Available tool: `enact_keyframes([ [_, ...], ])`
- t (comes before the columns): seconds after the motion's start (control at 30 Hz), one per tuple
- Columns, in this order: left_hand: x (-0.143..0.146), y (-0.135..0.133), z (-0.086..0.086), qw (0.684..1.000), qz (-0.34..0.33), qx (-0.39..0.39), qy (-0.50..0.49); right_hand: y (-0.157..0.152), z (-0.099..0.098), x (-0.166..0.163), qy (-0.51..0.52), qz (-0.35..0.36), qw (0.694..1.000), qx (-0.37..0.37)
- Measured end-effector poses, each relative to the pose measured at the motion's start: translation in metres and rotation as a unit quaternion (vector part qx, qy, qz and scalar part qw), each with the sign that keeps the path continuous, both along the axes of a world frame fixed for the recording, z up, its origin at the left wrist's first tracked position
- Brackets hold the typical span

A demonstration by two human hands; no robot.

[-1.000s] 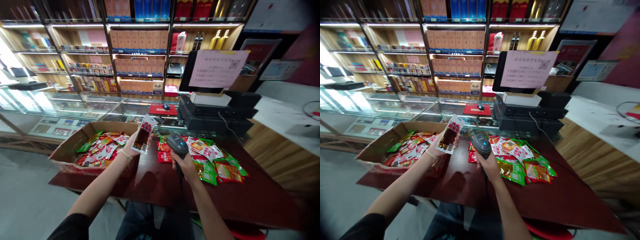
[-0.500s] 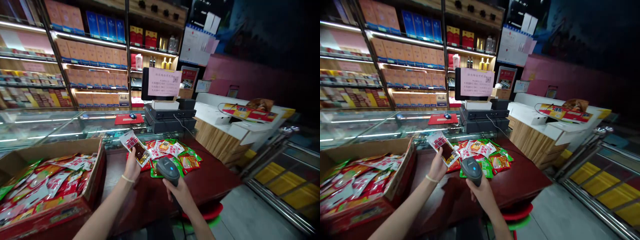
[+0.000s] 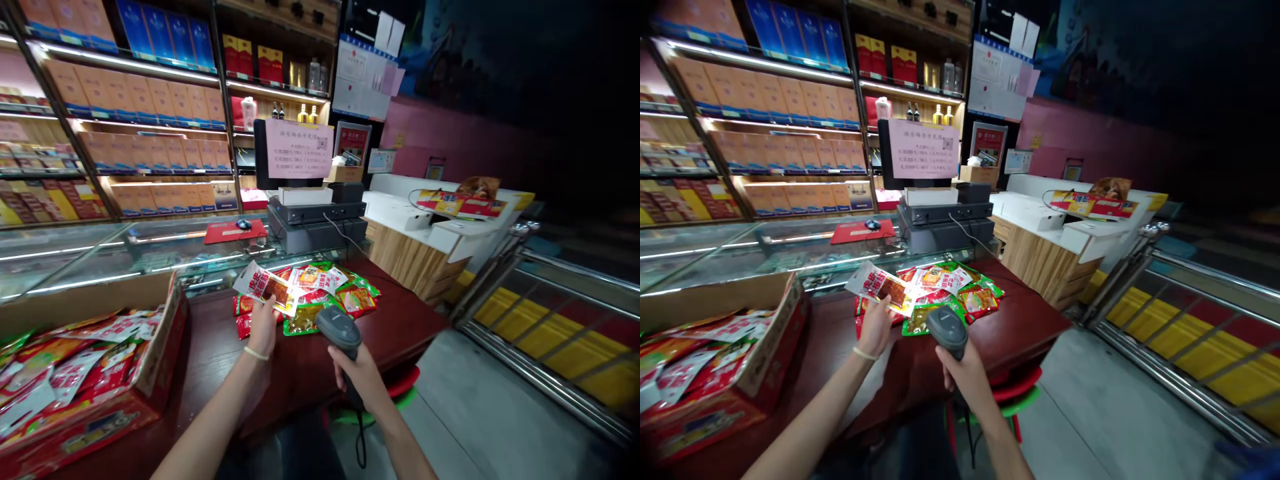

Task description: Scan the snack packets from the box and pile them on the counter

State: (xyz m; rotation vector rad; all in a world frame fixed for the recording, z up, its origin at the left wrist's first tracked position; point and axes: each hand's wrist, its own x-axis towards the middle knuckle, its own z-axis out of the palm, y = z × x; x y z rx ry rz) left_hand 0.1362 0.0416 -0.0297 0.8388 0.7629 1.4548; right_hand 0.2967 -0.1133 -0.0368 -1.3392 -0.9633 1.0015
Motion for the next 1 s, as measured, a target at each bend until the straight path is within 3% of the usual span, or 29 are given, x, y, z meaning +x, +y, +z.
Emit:
enact_keyframes([
  [0.07,0.010,0.006,0.003,0.993,0.005,0.036,0.115,-0.002,-0.004,0.010,0.018,-0.027,0.999,-0.004],
  [0.17,0.036,0.016,0.009,0.953,-0.024,0.154,0.262,-0.008,-0.008,0.028,0.041,-0.070,0.997,-0.002],
  [0.27,0.076,0.027,0.012,0.899,-0.088,0.284,0.321,-0.014,-0.009,0.050,0.058,-0.110,0.992,0.009],
  [0.37,0.120,0.038,0.005,0.843,-0.152,0.355,0.373,-0.020,-0.011,0.071,0.066,-0.151,0.986,0.012],
  [0.43,0.147,0.046,-0.004,0.783,-0.171,0.381,0.461,-0.022,-0.013,0.084,0.067,-0.176,0.982,0.007],
  [0.57,0.180,0.057,-0.022,0.593,-0.209,0.335,0.702,-0.025,-0.015,0.102,0.061,-0.199,0.978,0.000],
  [0.63,0.185,0.058,-0.024,0.549,-0.225,0.317,0.740,-0.025,-0.015,0.107,0.063,-0.200,0.978,0.002],
  [0.77,0.174,0.054,-0.016,0.555,-0.190,0.374,0.718,-0.022,-0.014,0.108,0.071,-0.200,0.977,0.003],
  [1.0,0.118,0.048,0.015,0.629,-0.098,0.427,0.642,-0.008,0.004,0.082,0.056,-0.145,0.988,-0.008],
])
